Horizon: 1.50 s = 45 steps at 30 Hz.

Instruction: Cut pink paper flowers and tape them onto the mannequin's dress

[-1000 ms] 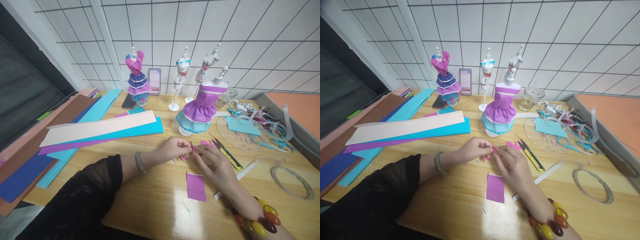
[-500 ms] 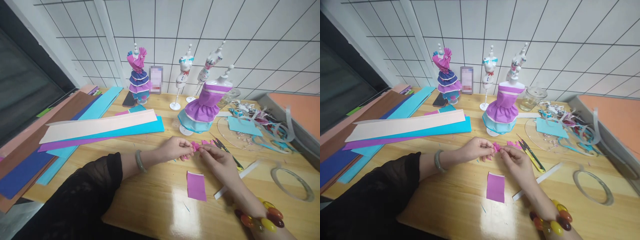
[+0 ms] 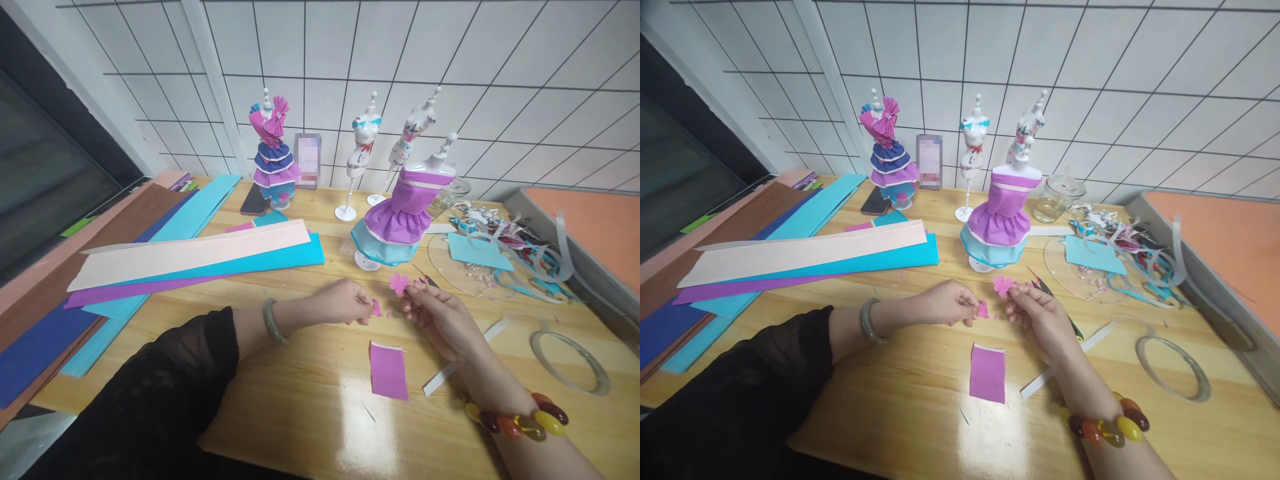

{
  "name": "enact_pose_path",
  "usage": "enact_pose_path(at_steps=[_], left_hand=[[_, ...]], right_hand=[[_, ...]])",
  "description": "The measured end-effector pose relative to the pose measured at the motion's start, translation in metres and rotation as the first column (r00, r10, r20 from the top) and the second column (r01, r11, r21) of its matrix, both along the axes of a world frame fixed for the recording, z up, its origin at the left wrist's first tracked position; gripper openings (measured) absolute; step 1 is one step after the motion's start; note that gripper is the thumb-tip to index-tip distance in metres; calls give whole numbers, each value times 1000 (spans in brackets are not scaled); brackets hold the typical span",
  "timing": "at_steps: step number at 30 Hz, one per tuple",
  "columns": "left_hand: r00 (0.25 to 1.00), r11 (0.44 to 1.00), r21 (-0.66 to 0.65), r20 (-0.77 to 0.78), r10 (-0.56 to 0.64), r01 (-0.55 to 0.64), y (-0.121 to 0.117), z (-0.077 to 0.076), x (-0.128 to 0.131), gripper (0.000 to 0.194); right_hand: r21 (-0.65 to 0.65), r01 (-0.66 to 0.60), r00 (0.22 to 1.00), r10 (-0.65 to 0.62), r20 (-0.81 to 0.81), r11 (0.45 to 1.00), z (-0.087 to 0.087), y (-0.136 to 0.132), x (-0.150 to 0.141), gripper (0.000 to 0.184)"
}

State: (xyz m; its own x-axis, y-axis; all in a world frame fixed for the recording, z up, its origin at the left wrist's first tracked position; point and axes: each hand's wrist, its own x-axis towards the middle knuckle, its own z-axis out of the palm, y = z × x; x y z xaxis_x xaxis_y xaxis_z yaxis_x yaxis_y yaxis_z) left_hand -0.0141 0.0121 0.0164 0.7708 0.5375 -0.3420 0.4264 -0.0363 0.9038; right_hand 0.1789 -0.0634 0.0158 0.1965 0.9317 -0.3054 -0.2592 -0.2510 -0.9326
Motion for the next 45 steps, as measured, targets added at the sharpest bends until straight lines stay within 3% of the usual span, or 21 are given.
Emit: enact_pose_path(at_steps=[3, 5, 8, 10, 13, 16, 22, 26, 28, 30, 33, 39, 45], left_hand=[[1000, 987, 158, -16, -10, 12, 5, 3, -3, 21], [999, 944, 328, -21, -27, 32, 8, 5, -6, 21], [999, 784, 620, -44, -6, 33, 11, 3, -9, 26], [997, 676, 736, -70, 26, 34, 12, 1, -9, 27], [990, 613, 789, -108, 93, 29, 12, 0, -8, 28], [987, 634, 773, -81, 139, -25, 12, 4, -7, 29], [991, 779, 615, 32, 131, -123, 9, 9, -5, 23], [978, 947, 270, 162, 133, -174, 10, 3, 1, 30], [964, 990, 51, 239, 119, -135, 10, 3, 4, 34], [956, 995, -96, 286, 60, -34, 9, 7, 5, 37], [948, 980, -185, 318, -5, 68, 7, 12, 5, 31], [953, 982, -179, 282, 112, -62, 4, 7, 3, 27], [940, 968, -241, 308, 145, -71, 6, 11, 3, 32]], right_hand=[[-14, -38, 999, 38, -28, 999, 1, -1, 0, 19], [-20, -54, 998, 53, -35, 998, 1, -1, 0, 19], [-22, -49, 998, 47, -48, 999, 1, -1, -1, 18], [-19, -45, 997, 44, -63, 999, 2, -1, -2, 18], [-9, -49, 996, 48, -72, 999, 4, -1, -3, 18], [-5, -70, 996, 69, -57, 998, 6, -2, -5, 17], [9, -97, 994, 97, -44, 995, 5, -2, -5, 18], [4, -109, 993, 109, -31, 994, 5, -2, -5, 18], [0, -130, 991, 130, -24, 992, 5, -2, -6, 18], [1, -158, 987, 158, -7, 987, 5, -3, -8, 19], [11, -213, 976, 212, 54, 977, 4, -4, -11, 21], [18, -288, 952, 284, 116, 957, 0, -5, -14, 26], [-5, -182, 983, 182, 41, 983, 0, -3, -9, 35]])
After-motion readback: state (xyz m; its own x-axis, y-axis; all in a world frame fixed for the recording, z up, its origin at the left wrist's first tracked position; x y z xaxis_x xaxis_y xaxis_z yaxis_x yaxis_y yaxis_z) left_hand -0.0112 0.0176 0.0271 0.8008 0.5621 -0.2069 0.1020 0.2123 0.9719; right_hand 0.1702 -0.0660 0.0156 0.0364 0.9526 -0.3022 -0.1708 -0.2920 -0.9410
